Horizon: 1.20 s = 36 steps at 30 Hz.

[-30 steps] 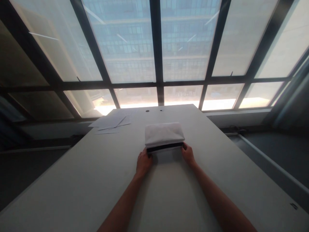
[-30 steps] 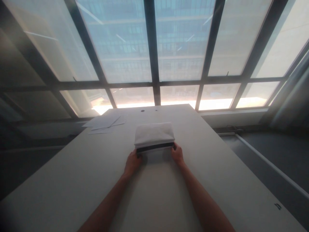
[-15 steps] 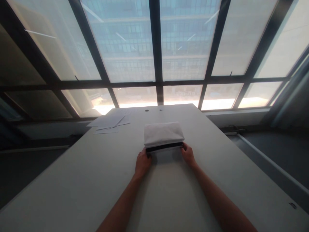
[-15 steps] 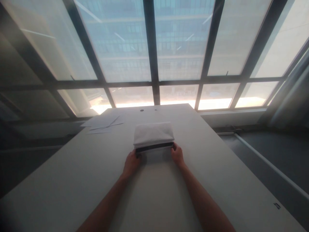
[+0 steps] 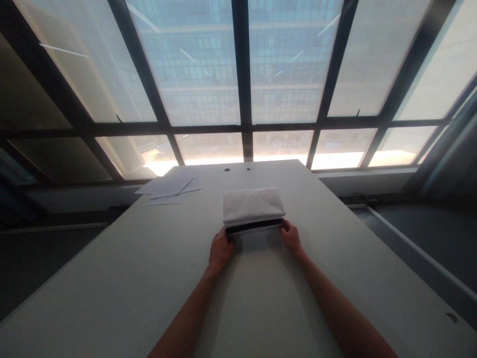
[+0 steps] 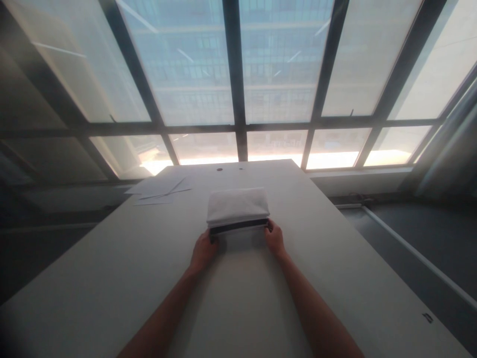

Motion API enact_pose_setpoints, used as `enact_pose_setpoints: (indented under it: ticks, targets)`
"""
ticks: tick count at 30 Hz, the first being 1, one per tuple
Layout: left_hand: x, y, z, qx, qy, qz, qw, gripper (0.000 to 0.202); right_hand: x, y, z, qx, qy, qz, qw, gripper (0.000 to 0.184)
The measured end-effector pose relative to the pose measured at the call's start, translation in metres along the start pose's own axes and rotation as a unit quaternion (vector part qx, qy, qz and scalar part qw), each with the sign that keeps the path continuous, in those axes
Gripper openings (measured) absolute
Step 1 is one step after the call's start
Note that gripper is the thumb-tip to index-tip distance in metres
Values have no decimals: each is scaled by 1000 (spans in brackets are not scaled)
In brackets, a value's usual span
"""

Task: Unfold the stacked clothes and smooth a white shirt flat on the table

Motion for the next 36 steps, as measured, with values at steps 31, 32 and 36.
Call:
enact_pose_setpoints:
  ticks: [31, 32, 36]
  targets:
    - [29, 1, -1, -83, 208, 95, 970, 73, -10, 2, 15, -49, 83, -43, 994, 47]
    - [28, 1, -1, -77, 210, 86, 971, 69, -10, 2, 15, -50, 81, -44, 995, 47]
    - [13, 1, 2, -54, 174, 33, 983, 49, -12, 3, 15, -49, 74, -49, 995, 47]
Point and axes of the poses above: each hand's wrist, its own y-axis away from the middle knuckle, its own z-axis out of the back of the hand, x = y × z, the point moved 10 cm from there along -y, towards the middle knuckle, and after that the axes turned 10 degrees about -y, right-handed, at the moved point
